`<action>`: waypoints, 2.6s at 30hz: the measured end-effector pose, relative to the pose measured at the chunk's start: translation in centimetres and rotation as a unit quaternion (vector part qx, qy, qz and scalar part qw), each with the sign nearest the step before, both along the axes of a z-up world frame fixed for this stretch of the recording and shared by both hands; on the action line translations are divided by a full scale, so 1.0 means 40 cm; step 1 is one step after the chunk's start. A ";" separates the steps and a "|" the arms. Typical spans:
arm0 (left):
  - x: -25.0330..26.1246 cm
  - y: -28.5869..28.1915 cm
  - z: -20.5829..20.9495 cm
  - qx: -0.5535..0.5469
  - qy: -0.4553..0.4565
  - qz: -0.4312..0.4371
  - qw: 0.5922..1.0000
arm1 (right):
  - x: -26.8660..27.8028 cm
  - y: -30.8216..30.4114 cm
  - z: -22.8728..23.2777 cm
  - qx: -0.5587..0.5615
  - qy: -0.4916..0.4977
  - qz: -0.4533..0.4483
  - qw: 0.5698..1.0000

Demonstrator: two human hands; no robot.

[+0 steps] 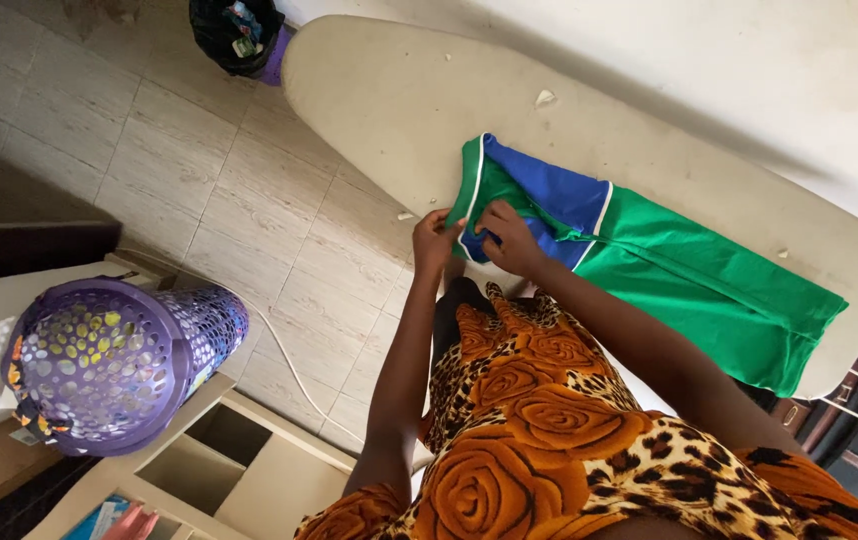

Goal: Folding a green and blue polo shirt on an ironing board after buttoning it.

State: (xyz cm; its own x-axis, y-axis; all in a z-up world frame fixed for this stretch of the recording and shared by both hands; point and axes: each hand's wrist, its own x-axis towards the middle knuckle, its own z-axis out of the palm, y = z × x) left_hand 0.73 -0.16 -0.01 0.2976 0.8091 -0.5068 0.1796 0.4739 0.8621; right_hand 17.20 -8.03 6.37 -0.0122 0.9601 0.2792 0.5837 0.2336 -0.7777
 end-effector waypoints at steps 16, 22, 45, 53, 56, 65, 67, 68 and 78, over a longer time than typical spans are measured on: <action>-0.072 0.016 -0.098 -0.016 -0.097 -0.035 0.995 | -0.006 0.008 0.012 -0.023 -0.021 -0.007 0.999; -0.113 -0.080 -0.073 -0.065 -0.192 -0.038 0.979 | -0.014 0.005 0.031 -0.050 0.058 -0.063 0.995; -0.028 -0.019 0.029 0.245 -0.130 -0.128 0.952 | -0.017 -0.032 0.038 -0.015 0.072 -0.102 0.992; -0.017 -0.061 0.065 0.110 -0.094 0.015 0.989 | -0.023 -0.026 0.034 -0.008 0.056 -0.096 0.994; -0.025 -0.078 0.029 0.055 -0.044 0.059 0.996 | -0.025 -0.026 0.040 -0.017 0.074 -0.092 0.993; -0.009 -0.072 -0.098 -0.166 -0.278 -0.001 0.946 | -0.031 -0.035 0.019 -0.028 0.056 -0.095 0.993; -0.009 -0.067 -0.077 -0.198 -0.334 0.018 0.922 | -0.031 -0.036 0.028 -0.002 0.062 -0.096 0.993; -0.004 -0.060 -0.043 -0.198 -0.333 0.016 0.922 | -0.033 -0.036 0.026 -0.001 0.062 -0.098 0.993; -0.014 -0.029 -0.169 -0.196 -0.334 0.124 0.914 | -0.050 -0.022 0.029 -0.021 0.024 -0.069 0.997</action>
State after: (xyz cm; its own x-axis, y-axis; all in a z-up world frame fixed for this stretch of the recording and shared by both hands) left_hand 0.18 -1.32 -6.75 0.4794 0.6892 -0.5434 -0.4794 0.7242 0.4956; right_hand 15.21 -8.90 7.52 0.1325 0.9627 0.2358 0.5701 0.1206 -0.8127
